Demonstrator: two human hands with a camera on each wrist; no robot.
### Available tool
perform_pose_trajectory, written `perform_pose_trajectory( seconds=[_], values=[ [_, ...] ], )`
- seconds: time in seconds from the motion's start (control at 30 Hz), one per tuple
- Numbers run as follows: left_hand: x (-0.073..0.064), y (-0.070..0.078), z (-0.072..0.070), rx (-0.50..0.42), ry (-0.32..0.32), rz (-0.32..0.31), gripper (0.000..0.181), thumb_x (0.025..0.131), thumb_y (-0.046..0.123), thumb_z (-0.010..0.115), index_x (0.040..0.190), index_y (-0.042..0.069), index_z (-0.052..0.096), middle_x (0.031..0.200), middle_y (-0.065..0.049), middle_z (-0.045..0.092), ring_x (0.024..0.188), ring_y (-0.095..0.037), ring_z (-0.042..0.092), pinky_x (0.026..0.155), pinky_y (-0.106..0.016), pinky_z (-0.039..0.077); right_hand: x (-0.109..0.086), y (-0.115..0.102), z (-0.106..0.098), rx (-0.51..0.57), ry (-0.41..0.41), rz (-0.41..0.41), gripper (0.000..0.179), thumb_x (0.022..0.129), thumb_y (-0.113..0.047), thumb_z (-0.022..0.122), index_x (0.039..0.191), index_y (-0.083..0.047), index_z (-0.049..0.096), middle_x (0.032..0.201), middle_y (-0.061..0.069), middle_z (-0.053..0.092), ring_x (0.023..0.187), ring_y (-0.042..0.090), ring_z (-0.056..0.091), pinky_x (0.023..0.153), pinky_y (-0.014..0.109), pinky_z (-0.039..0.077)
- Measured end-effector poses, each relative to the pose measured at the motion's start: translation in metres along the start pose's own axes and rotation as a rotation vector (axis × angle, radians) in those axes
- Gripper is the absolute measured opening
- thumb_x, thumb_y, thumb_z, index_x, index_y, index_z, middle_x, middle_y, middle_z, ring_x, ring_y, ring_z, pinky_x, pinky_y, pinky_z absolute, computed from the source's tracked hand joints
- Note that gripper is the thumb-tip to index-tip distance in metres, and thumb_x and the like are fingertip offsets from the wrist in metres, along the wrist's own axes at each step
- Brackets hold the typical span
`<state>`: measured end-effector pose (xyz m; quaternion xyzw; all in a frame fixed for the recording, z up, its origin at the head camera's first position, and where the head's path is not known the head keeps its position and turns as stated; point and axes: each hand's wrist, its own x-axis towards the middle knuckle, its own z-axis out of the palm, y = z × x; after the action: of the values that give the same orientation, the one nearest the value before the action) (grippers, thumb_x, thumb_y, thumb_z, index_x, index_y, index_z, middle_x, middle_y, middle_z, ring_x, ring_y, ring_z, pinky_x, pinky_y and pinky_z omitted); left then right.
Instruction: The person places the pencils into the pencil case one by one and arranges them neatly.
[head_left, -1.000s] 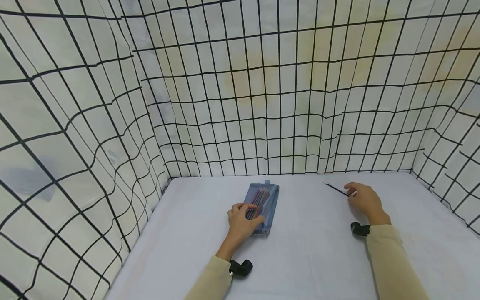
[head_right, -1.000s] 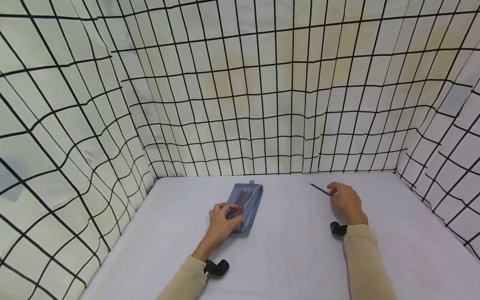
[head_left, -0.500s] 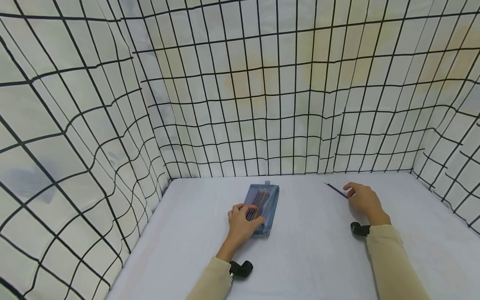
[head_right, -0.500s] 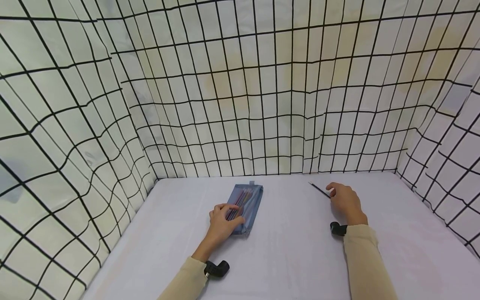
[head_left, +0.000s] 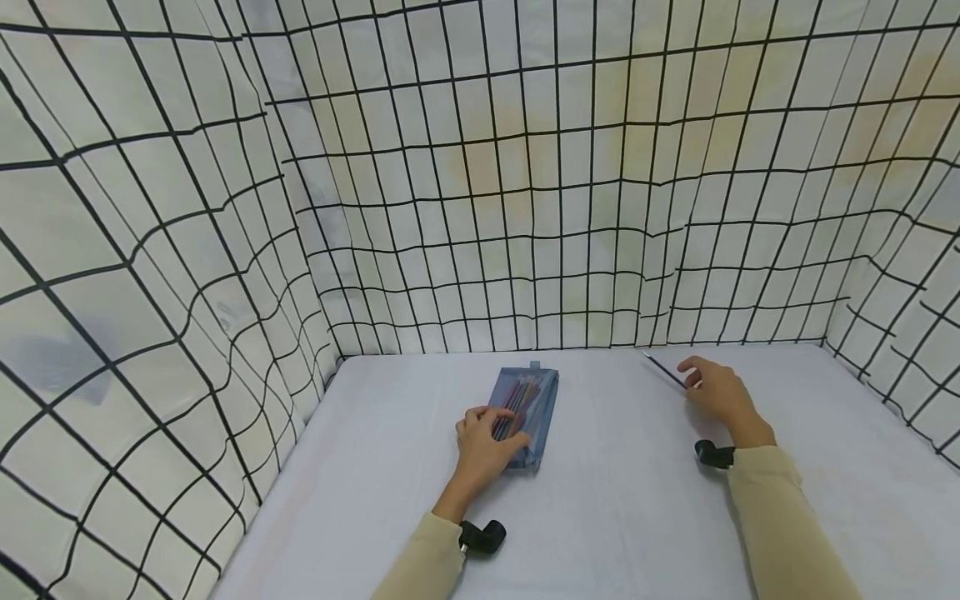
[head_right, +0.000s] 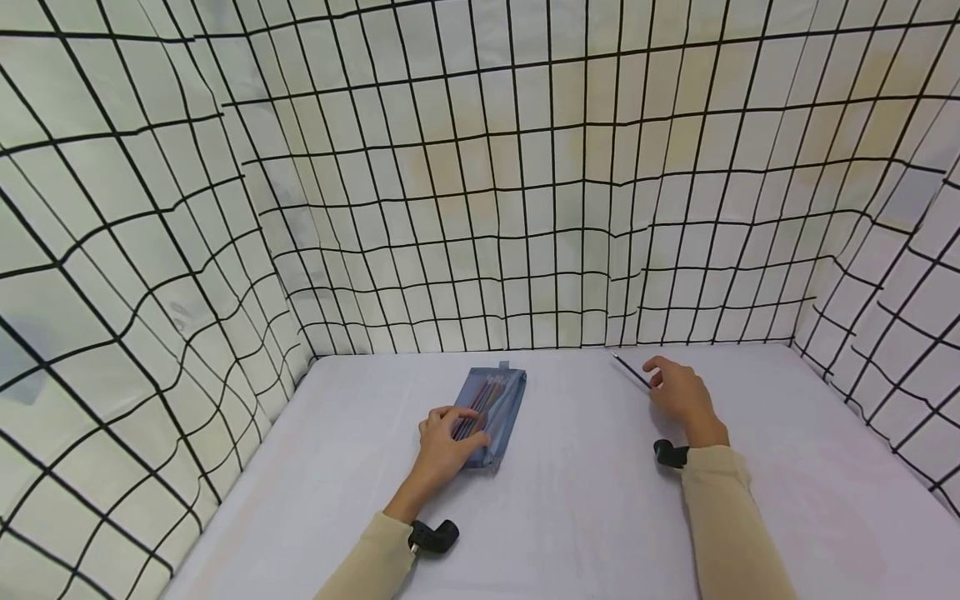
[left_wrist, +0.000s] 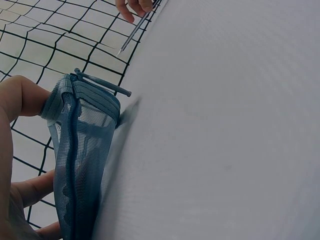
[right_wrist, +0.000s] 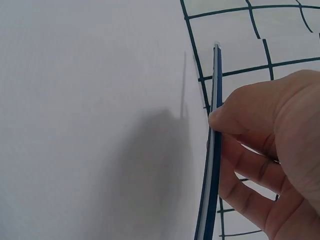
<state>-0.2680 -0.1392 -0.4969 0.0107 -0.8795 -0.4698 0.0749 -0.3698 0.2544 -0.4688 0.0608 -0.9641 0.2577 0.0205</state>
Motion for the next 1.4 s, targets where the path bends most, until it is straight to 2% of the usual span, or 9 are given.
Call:
perform_pose_trajectory(
  seconds=[0.3, 0.5, 0.9, 1.1, 1.4],
  values=[
    [0.0, 0.0, 0.0, -0.004, 0.002, -0.006, 0.047, 0.08, 0.04, 0.076, 0.122, 0.019, 0.069, 0.148, -0.016, 0.041, 0.136, -0.037, 0.03, 0.106, -0.064, 0.036, 0.002, -0.016, 0.001, -0.003, 0.003, -0.013, 0.039, 0.093, -0.006, 0.063, 0.132, -0.003, 0.056, 0.115, 0.022, 0.068, 0.096, 0.034, 0.064, 0.07, 0.036, 0.05],
    [0.001, -0.001, 0.001, 0.0, 0.004, -0.006, 0.047, 0.081, 0.04, 0.076, 0.122, 0.019, 0.069, 0.149, -0.016, 0.041, 0.137, -0.037, 0.029, 0.106, -0.064, 0.035, 0.003, -0.028, 0.0, -0.016, 0.004, -0.017, 0.041, 0.093, -0.006, 0.065, 0.133, -0.004, 0.054, 0.115, 0.021, 0.068, 0.09, 0.03, 0.064, 0.071, 0.037, 0.05],
    [0.001, -0.001, 0.001, 0.006, 0.008, -0.007, 0.047, 0.08, 0.04, 0.076, 0.121, 0.019, 0.069, 0.148, -0.016, 0.041, 0.136, -0.037, 0.029, 0.106, -0.064, 0.036, 0.002, -0.05, 0.001, -0.005, 0.032, -0.099, 0.042, 0.09, -0.004, 0.065, 0.131, -0.003, 0.056, 0.109, 0.019, 0.07, 0.085, 0.027, 0.066, 0.066, 0.035, 0.052],
    [0.001, -0.001, 0.001, 0.014, 0.012, 0.0, 0.046, 0.08, 0.039, 0.076, 0.12, 0.018, 0.069, 0.147, -0.017, 0.041, 0.135, -0.037, 0.03, 0.105, -0.064, 0.036, 0.0, -0.061, 0.003, 0.027, 0.024, -0.111, 0.044, 0.09, -0.004, 0.065, 0.133, -0.003, 0.056, 0.11, 0.018, 0.07, 0.088, 0.028, 0.066, 0.067, 0.034, 0.052],
    [0.0, 0.0, 0.001, 0.012, 0.011, 0.001, 0.047, 0.079, 0.039, 0.077, 0.12, 0.017, 0.069, 0.146, -0.018, 0.042, 0.134, -0.039, 0.031, 0.105, -0.063, 0.036, -0.001, -0.075, 0.01, 0.061, 0.011, -0.121, 0.045, 0.089, -0.004, 0.066, 0.133, -0.004, 0.056, 0.107, 0.016, 0.069, 0.083, 0.025, 0.064, 0.063, 0.031, 0.05]
  ],
)
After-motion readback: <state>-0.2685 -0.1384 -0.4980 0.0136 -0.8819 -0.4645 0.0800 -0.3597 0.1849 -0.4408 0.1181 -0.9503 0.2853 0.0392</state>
